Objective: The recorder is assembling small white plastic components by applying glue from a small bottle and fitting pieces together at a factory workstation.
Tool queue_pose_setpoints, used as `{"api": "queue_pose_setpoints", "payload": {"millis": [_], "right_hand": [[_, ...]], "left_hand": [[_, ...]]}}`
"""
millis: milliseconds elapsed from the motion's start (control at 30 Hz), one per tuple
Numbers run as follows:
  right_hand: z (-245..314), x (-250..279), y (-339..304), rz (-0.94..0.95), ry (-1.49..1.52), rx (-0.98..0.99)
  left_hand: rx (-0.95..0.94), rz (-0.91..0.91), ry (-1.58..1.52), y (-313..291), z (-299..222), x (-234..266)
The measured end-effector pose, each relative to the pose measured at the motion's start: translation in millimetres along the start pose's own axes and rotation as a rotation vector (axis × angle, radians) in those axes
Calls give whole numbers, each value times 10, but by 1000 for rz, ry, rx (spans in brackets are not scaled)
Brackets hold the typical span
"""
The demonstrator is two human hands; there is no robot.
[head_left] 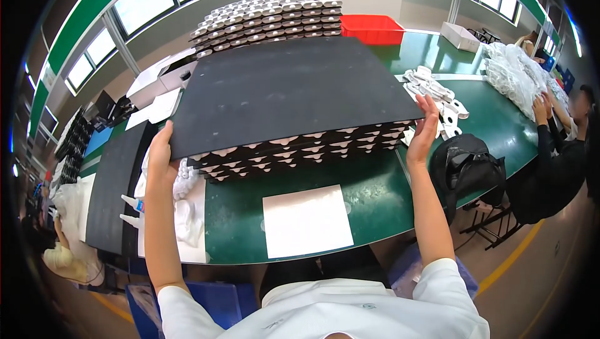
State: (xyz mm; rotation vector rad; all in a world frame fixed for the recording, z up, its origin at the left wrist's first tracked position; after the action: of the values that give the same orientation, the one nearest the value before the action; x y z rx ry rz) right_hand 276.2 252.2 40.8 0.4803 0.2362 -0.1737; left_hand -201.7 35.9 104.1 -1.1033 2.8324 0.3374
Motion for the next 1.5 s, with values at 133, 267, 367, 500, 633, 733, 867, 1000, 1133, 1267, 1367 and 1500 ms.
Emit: {"api": "queue_pose_setpoints", "payload": {"millis": [133,267,367,500,633,733,867,1000,1133,1267,1367,1500], "right_hand": [[73,-84,-47,77,-103,168],[131,-116,-60,81,-138,201],[120,-107,-75,74,-149,151],[142,-147,-84,77,-130,190],[203,-198,-153,107,-163,225],[202,-218,-162,109,-151,200],[213,-229,-169,115,-157,187],[218,-236,-161,122,-161,173],[123,-218,-120,99,-238,172],[100,-233,-122,98,-210,156],[90,-244,-124,107,-183,143],[73,5,33,-52,-57,54]], "left_hand": [[-205,15,583,160,-110,3],[-200,130,645,133,-37,113],[-352,-106,452,56,115,139],[-394,-158,104,-42,385,166],[-380,-124,-107,-212,524,-69],[-403,-111,-72,-174,534,-58],[-399,-118,-39,-142,570,-41],[-366,-97,-118,-189,558,-117],[-375,-49,-105,-131,624,-132],[-378,-51,-152,-69,663,-51],[-358,-67,-143,-109,619,-76],[-615,-194,38,-29,456,247]]}}
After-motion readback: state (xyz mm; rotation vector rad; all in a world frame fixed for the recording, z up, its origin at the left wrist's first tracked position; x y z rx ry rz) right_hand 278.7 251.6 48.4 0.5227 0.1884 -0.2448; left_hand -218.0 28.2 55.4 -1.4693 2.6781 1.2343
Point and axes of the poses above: each hand's wrist, its own y-axis towards the middle knuckle, its own x-axis out of the back of the hand, z = x × y, the point moved 6 cm from there along y, towards the middle knuckle, and after that the axes turned 11 degrees about -x, right-handed, at the moved point
